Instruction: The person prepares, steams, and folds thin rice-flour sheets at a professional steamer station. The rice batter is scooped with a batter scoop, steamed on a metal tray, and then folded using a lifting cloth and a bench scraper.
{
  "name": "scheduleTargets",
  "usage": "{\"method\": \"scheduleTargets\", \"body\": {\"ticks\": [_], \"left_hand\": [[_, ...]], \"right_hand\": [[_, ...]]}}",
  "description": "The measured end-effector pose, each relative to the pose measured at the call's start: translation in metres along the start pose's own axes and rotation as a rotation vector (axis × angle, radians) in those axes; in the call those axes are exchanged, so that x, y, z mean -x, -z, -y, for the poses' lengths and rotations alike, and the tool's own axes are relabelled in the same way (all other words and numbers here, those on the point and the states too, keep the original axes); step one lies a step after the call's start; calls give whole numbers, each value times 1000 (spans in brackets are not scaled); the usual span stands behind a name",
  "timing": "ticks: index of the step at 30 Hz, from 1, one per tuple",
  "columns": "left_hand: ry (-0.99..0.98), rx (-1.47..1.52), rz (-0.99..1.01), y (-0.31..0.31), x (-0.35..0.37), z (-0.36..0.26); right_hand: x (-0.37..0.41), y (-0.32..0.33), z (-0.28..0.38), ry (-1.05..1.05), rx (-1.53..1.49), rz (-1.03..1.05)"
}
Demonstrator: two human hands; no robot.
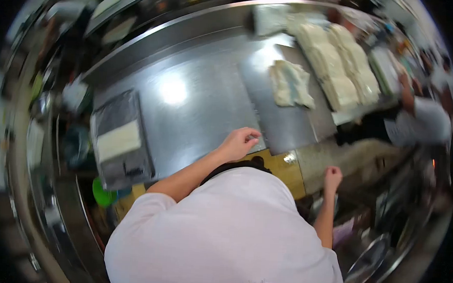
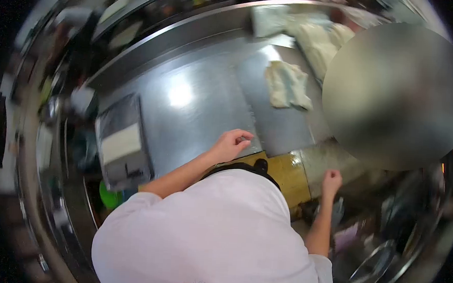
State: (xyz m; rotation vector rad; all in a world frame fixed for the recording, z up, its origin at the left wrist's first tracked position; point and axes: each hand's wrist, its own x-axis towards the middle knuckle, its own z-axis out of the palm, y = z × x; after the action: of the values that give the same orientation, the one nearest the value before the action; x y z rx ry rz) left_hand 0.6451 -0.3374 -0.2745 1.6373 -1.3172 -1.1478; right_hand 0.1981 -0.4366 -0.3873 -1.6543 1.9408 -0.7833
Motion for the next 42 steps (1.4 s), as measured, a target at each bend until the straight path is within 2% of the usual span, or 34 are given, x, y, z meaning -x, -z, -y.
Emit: {"method": "scheduleTargets", "body": {"ticks": [3,5,7,9,10,15,17,18,21,22,23,24,26,29,34,36,39,41,42], "left_hand": [[-104,17,198,2,-11,5],[-110,34,257,0,-14,11],[-132,18,389,-7,-15,28],[-131,12,481,-21,-13,38],[-171,-19,529,-27,-9,40],[-256,-65,789,-62,27,26],[-260,-123,919,-79,44,22],[-297,-131,982,-88,53,22],[-375,-166,1140,-105,80,18],[-319,-186,1158,-109,89,13],[-264,-214,1173,-113,98,10],[-302,-240,1243,-120,107,14],[-429,-222,1223,-133,119,27],[-431,-365,1335,-149,144,31],[-479,-451,1455,-171,223,31],[-533,-317,1492,-179,268,39],[-557,-293,1607,-188,333,59],[-564,-414,1668,-196,380,49],[-820,-432,1719,-207,398,58]], "right_hand": [[129,-3,-42,-343,198,46],[213,-7,-57,-595,283,209],[307,-20,-87,-734,337,295],[388,-25,-75,-937,355,364],[415,-18,-49,-1116,197,375],[542,-32,-14,-1369,25,241],[585,-49,-20,-1366,-94,29],[603,-59,-31,-1236,46,144],[636,-92,-24,-1181,153,-22],[644,-101,-23,-1160,183,-45],[649,-108,-18,-1178,133,-90],[652,-112,-10,-1190,84,-136],[656,-104,24,-1248,-88,-234],[685,-120,39,-1264,-101,-400],[721,-93,82,-1231,-146,-557],[729,-76,97,-1222,-127,-634],[742,-61,104,-1139,-50,-790],[752,-57,100,-1003,59,-880],[757,-57,98,-1017,53,-891]]}}
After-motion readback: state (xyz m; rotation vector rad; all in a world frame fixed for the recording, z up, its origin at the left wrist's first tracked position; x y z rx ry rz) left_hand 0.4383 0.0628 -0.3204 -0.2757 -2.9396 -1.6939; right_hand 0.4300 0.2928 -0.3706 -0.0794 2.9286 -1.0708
